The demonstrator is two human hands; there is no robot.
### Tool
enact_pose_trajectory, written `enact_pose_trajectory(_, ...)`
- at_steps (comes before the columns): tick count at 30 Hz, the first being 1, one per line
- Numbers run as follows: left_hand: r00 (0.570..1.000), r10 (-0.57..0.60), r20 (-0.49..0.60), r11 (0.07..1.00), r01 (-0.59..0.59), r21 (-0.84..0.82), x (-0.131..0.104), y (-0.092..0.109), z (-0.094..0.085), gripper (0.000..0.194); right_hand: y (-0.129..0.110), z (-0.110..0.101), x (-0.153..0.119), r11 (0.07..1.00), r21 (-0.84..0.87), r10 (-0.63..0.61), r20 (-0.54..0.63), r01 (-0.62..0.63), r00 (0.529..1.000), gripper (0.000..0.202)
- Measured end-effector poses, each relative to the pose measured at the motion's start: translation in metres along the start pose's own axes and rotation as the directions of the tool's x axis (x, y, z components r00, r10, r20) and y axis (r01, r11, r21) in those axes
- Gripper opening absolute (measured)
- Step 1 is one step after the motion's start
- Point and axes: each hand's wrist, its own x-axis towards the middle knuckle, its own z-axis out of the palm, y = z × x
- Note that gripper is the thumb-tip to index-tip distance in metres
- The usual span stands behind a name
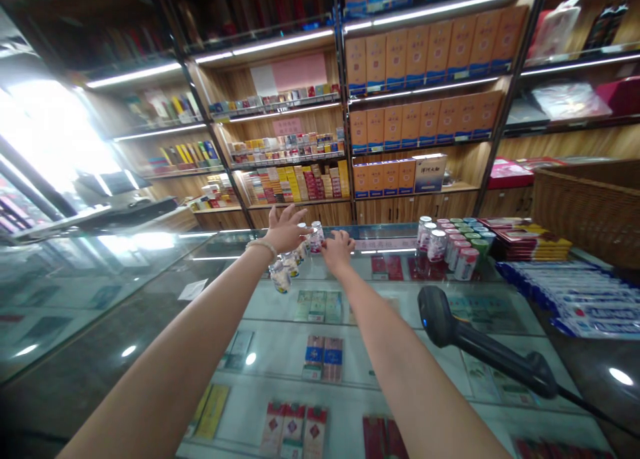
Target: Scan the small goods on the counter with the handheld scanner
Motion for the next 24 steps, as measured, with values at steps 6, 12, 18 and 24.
enact_pose_trajectory(6,0.998,-0.038,0.044,0.998,0.04,-0.052,-0.001,0.001,0.003,0.048,0.0,-0.004,-0.003,1.0,0.011,0.018,0.01,-0.018,1.0,0.021)
enact_pose_trajectory(12,0.993,-0.097,0.069,0.99,0.103,-0.096,-0.002,-0.003,0.003,0.053,-0.004,-0.011,-0.011,0.999,0.001,0.047,-0.046,-0.047,0.998,0.041)
enact_pose_trajectory(18,0.993,-0.12,0.011,0.99,0.12,-0.076,-0.02,-0.004,-0.014,0.059,-0.014,-0.02,-0.028,0.994,-0.098,0.043,0.004,-0.042,0.999,0.067)
enact_pose_trajectory(24,0.986,-0.104,-0.128,0.994,0.1,-0.037,-0.042,0.001,-0.031,0.059,-0.016,-0.037,-0.049,0.987,-0.141,-0.059,0.107,0.074,0.993,0.068)
